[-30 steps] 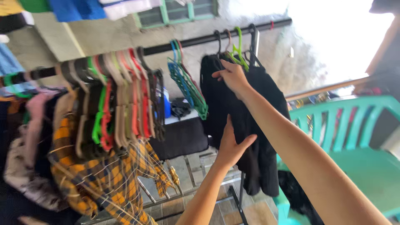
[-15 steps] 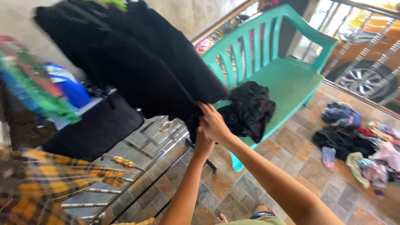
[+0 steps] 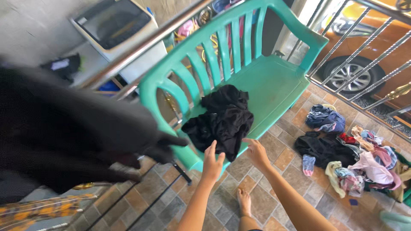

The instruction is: The person picks up clothes from a pile on the floor and a green plastic chair, places them on hangers, and hangs them on a metal clothing rack. The person handles a yellow plaid shirt, a black shirt, and a black t-shirt with a red graphic.

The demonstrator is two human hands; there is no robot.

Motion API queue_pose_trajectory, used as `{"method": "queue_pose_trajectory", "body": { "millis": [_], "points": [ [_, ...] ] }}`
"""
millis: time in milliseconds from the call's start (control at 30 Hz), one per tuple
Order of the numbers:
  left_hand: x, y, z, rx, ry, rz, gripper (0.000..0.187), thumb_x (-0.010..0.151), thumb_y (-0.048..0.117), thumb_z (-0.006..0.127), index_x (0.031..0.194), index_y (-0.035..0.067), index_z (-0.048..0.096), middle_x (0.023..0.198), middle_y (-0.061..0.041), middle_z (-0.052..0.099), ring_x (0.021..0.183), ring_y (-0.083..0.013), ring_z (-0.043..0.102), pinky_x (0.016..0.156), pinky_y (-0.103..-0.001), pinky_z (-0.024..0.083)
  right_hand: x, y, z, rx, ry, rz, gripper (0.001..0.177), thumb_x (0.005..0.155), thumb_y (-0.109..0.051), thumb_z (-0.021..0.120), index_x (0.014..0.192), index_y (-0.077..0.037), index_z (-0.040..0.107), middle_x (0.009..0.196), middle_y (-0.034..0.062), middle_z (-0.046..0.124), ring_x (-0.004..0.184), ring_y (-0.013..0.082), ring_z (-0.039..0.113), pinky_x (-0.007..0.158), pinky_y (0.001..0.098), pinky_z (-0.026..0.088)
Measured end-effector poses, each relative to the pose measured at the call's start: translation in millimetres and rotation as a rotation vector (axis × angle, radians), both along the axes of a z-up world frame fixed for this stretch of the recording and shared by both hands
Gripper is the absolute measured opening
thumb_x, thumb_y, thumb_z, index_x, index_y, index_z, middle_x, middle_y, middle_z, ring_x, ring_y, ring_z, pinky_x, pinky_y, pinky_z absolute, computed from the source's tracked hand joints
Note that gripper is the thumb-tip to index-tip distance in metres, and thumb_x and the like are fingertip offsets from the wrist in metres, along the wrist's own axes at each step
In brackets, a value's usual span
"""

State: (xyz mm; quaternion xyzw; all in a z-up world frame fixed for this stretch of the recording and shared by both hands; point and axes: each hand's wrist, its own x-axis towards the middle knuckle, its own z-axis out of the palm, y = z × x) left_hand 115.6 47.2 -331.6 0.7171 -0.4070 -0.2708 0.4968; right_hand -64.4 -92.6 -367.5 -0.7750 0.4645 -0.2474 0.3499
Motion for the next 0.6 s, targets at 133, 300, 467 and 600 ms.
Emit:
{"method": "queue_pose_trajectory", "body": {
  "millis": [133, 300, 467, 600],
  "points": [
    [-26.6, -41.4, -26.6, 0.050, 0.018, 0.136, 0.058, 0.090, 0.017, 0.064, 0.145, 0.003, 0.051, 0.145, -0.021, 0.053, 0.135, -0.0365, 0.050, 0.115, -0.042, 0.038, -24.7, -52.9, -48.5, -0.044, 0.142, 0.159, 0.044, 0.076, 0.004, 0.058, 0.113, -0.012, 0.075, 0.136, 0.0197, 0.063, 0.120, 0.0382, 0.064, 0.100, 0.0415, 0.052],
    [-45.1, -87.0, -40.4, 0.083, 0.106, 0.195, 0.055, 0.093, 0.014, 0.061, 0.145, 0.002, 0.050, 0.147, -0.020, 0.049, 0.137, -0.0357, 0.047, 0.115, -0.042, 0.037, 4.2, -100.4, -72.9, 0.071, 0.391, 0.297, 0.057, 0.076, 0.005, 0.060, 0.124, -0.024, 0.071, 0.157, 0.0179, 0.036, 0.133, 0.0421, 0.050, 0.106, 0.0463, 0.047],
    [-37.0, -113.2, -58.0, 0.145, 0.156, 0.208, 0.054, 0.093, 0.012, 0.061, 0.144, 0.003, 0.049, 0.148, -0.019, 0.049, 0.138, -0.0340, 0.047, 0.115, -0.041, 0.037, 51.6, -132.7, -96.4, 0.043, 0.561, 0.343, 0.062, 0.076, 0.002, 0.065, 0.125, -0.036, 0.072, 0.164, 0.0132, 0.024, 0.145, 0.0384, 0.039, 0.104, 0.0454, 0.048],
    [-25.2, -128.2, -89.7, 0.142, 0.116, 0.222, 0.053, 0.091, 0.011, 0.062, 0.143, 0.003, 0.052, 0.145, -0.019, 0.051, 0.136, -0.0334, 0.048, 0.115, -0.041, 0.037, 73.2, -162.2, -137.9, -0.115, 0.722, 0.444, 0.059, 0.073, -0.004, 0.069, 0.123, -0.037, 0.075, 0.165, 0.0109, 0.026, 0.146, 0.0375, 0.035, 0.102, 0.0466, 0.045]
  ]
}}
